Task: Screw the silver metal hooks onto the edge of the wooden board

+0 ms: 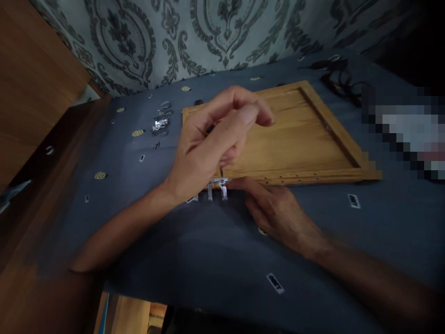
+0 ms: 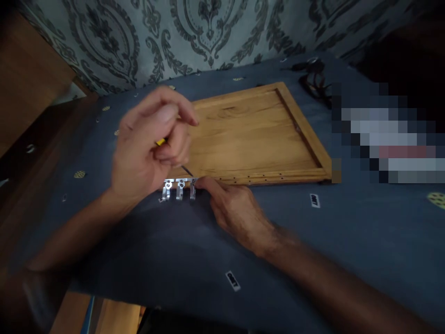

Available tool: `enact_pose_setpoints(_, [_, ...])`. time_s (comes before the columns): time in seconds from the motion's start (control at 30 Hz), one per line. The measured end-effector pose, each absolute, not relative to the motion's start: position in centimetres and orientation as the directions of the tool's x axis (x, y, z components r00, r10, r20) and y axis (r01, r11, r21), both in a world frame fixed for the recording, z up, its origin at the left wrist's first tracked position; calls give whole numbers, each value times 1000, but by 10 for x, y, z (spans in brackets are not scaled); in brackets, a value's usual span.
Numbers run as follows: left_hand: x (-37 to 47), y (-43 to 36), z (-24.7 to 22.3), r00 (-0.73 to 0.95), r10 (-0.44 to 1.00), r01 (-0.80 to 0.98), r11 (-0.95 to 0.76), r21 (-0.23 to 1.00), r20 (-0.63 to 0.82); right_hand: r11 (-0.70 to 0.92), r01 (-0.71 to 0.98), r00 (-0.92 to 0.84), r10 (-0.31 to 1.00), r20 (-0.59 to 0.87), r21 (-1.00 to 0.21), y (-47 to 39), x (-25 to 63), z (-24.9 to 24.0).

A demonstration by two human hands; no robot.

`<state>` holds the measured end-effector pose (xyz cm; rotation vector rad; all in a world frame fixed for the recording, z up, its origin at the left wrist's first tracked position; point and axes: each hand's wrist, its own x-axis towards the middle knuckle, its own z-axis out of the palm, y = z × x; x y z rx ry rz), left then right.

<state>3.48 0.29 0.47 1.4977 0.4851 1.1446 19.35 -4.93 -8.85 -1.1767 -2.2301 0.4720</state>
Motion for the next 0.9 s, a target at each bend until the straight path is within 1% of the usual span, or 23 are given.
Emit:
enact_pose_setpoints(0.07, [28, -3, 16, 406, 800, -244, -371, 896, 442, 543, 632, -450, 838, 308, -553, -49, 194, -88])
enact_pose_setpoints(0.1, [24, -5, 22, 421, 782, -143, -443, 885, 460, 539, 636, -450, 840, 303, -552, -49, 194, -88])
enact_pose_setpoints(0.13, [20, -7, 27, 454, 754, 13, -539, 843, 475, 539, 638, -451, 840, 301, -550, -49, 194, -88])
enact_pose_setpoints(0.17, [16, -8, 31, 526, 719, 187, -620, 762, 455, 541, 637, -454, 839, 300, -549, -49, 194, -88])
enact_pose_setpoints(0.2, [12, -7, 32, 596, 698, 343, -669, 660, 398, 544, 633, -457, 837, 302, -550, -49, 193, -88])
enact_pose_setpoints(0.23, [9, -6, 32, 653, 687, 459, -694, 555, 318, 548, 627, -460, 834, 304, -554, -49, 193, -88])
enact_pose_setpoints(0.27, [6, -4, 30, 691, 687, 542, -699, 466, 226, 551, 620, -460, 832, 311, -558, -49, 193, -87])
enact_pose_setpoints(0.33, [1, 2, 21, 709, 702, 644, -681, 350, 61, 555, 611, -453, 830, 325, -565, -48, 192, -87])
enact_pose_setpoints(0.43, [-4, 7, 8, 704, 705, 703, -671, 237, -93, 568, 602, -447, 822, 353, -562, -48, 191, -86])
enact_pose_setpoints(0.53, [-6, 6, 4, 721, 671, 692, -690, 211, -173, 562, 599, -437, 826, 355, -570, -48, 191, -87])
enact_pose_setpoints(0.63, [-7, 3, 4, 708, 678, 706, -682, 192, -198, 554, 599, -440, 831, 340, -578, -49, 192, -88])
enact_pose_setpoints(0.77, [-6, 1, 0, 698, 689, 716, -683, 146, -196, 577, 596, -448, 816, 364, -559, -48, 192, -88])
enact_pose_setpoints(0.9, [-4, 0, -4, 698, 684, 715, -682, 154, -211, 587, 578, -452, 809, 376, -567, -48, 191, -87])
